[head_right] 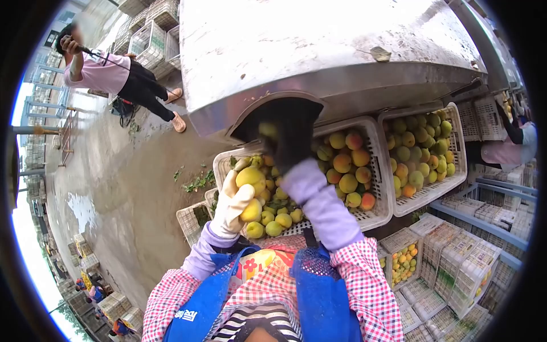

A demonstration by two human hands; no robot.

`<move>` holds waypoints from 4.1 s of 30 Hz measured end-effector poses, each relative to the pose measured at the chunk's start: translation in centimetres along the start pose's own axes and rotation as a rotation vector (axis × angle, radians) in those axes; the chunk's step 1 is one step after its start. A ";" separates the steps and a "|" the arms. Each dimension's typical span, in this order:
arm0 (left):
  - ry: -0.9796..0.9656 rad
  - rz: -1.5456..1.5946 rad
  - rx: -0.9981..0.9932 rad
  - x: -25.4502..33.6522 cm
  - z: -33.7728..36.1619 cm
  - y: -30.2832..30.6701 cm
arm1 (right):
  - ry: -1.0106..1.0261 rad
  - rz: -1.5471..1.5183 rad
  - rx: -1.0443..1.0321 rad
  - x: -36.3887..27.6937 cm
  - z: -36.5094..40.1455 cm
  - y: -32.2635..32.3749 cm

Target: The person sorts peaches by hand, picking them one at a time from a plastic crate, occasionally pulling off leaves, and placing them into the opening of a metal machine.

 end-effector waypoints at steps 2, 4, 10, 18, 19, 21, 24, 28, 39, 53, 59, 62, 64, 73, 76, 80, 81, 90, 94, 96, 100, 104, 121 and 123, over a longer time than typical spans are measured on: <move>-0.046 -0.045 0.001 -0.1 -0.4 0.1 | -0.075 -0.118 -0.055 0.4 -0.6 -0.9; -0.073 -0.065 -0.007 0.7 -0.5 -0.1 | -0.147 -0.227 -0.102 0.7 -1.6 -0.6; -0.038 0.330 -0.100 -0.5 -0.6 -0.8 | -0.231 -0.645 -0.418 -4.2 3.8 3.2; -0.281 -0.501 -0.073 -2.7 -1.0 1.0 | -0.218 -0.541 -0.388 -4.1 6.4 4.8; -0.191 -0.367 -0.118 -2.6 -0.9 0.6 | -0.259 -0.602 -0.366 -3.9 6.6 4.7; -0.020 -0.147 -0.212 -2.0 -0.8 -0.5 | -0.320 -0.713 -0.362 -3.5 6.6 4.5; 0.021 -0.048 -0.283 0.5 -0.5 -2.1 | -0.339 -0.740 -0.336 -3.3 6.1 4.7; 0.027 -0.049 -0.245 0.4 -1.1 -2.3 | -0.235 -0.501 -0.161 -4.2 5.4 5.2; 0.168 0.626 0.057 -4.1 -4.4 0.9 | -0.225 -0.274 -0.081 2.2 -2.9 -2.0; 0.021 0.382 0.014 -1.3 -3.3 -3.0 | -0.145 -0.395 -0.248 -3.6 5.2 3.9; 0.015 0.222 0.280 -3.3 -4.2 0.9 | 0.003 -0.095 -0.003 -1.7 -0.2 1.6; 0.102 -0.143 0.235 -6.9 -5.4 3.1 | -0.050 -0.046 -0.194 2.9 -2.6 -3.7; 0.105 -0.044 0.131 -7.4 -6.0 1.4 | -0.114 -0.193 -0.200 3.8 -2.1 -3.0; 0.321 -0.533 -0.087 -28.5 -13.9 -5.8 | -0.441 0.291 -0.655 16.2 16.5 4.7; 0.584 -0.444 0.170 -31.4 -14.9 -8.6 | -0.376 0.375 -0.852 18.7 19.8 3.2; 0.807 -0.629 0.313 -30.2 -15.6 -10.0 | -0.351 0.386 -0.844 19.1 19.0 0.4; 0.839 -0.730 0.293 -29.3 -15.5 -10.0 | -0.356 0.390 -0.850 19.4 18.7 -0.6; 0.540 -0.905 -0.050 -38.3 -19.9 -10.3 | -0.462 0.389 -0.969 23.0 14.2 -7.9; 0.512 -0.485 0.167 -38.8 -18.6 -9.3 | -0.449 0.244 -0.893 22.5 14.0 -5.2; 0.570 -0.399 0.082 -37.4 -18.0 -9.3 | -0.486 0.057 -0.791 21.1 14.6 -0.8; 0.590 -0.334 0.014 -37.7 -17.4 -9.7 | -0.902 -0.617 -0.491 17.4 16.0 6.2; 0.603 -0.272 -0.023 -35.3 -18.4 -9.8 | -1.223 -1.214 -0.145 13.5 16.6 7.6; 0.181 0.393 -0.415 -10.7 -6.1 -6.5 | -0.915 -1.025 -0.475 3.3 11.1 6.5; 0.104 0.393 -0.365 -8.5 -5.3 -5.0 | -0.897 -1.070 -0.474 2.1 11.7 5.5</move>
Point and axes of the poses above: each hand's wrist, its own z-axis away from the middle knuckle, its own y-axis out of the back of the hand, x = y × z, the point moved 8 cm from there along -z, towards the middle knuckle, and after that the axes turned 15 degrees about -z, right-handed, at the moved point
